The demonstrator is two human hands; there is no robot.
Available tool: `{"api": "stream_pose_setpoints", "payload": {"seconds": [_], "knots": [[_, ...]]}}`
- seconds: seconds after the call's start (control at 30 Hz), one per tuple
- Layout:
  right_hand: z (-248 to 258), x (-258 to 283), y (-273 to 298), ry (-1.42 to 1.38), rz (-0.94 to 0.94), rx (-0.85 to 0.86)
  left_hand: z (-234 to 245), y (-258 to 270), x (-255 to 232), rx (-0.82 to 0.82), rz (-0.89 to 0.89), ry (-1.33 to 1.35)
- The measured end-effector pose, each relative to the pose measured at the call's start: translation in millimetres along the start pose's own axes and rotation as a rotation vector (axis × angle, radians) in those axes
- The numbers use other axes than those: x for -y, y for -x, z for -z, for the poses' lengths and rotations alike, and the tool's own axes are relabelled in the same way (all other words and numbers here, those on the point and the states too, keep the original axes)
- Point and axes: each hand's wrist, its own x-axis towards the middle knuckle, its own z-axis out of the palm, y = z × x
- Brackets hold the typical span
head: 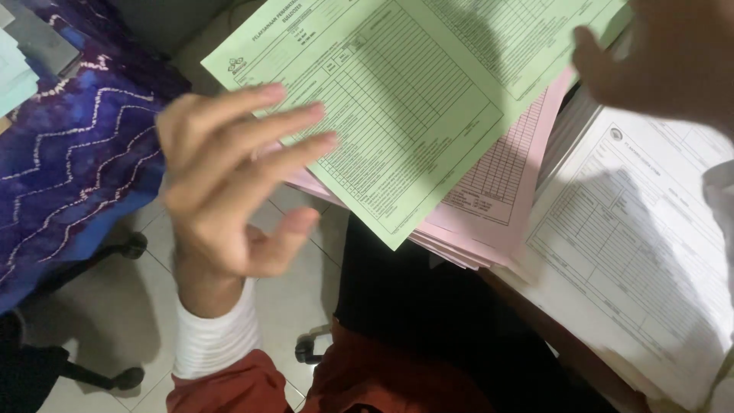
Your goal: Sorting and flipping through various paper documents and forms on a desk
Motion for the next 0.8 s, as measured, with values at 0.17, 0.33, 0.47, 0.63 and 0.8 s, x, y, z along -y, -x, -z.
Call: {"api": "stream_pose_setpoints", "payload": {"seconds": [0.17, 0.33, 0.47, 0.63, 0.8], "knots": [[61, 132, -53, 0.044, 0.311, -0.047, -3, -14, -44, 0.228, -0.07, -0.173], [51, 146, -48, -0.122, 0.203, 0.006, -9, -9, -55, 0.286, -0.039, -0.244], [47, 155, -44, -0.089, 0.127, 0.043, -10, -11, -65, 0.375, -0.029, -0.344], [61, 157, -27, -0.165, 0.024, 0.235, -16, -18, -76, 0.508, 0.056, -0.363], [104, 175, 49, -0.192, -0.023, 0.142, -28, -23, -68, 0.548, 0.152, -0.282]]}}
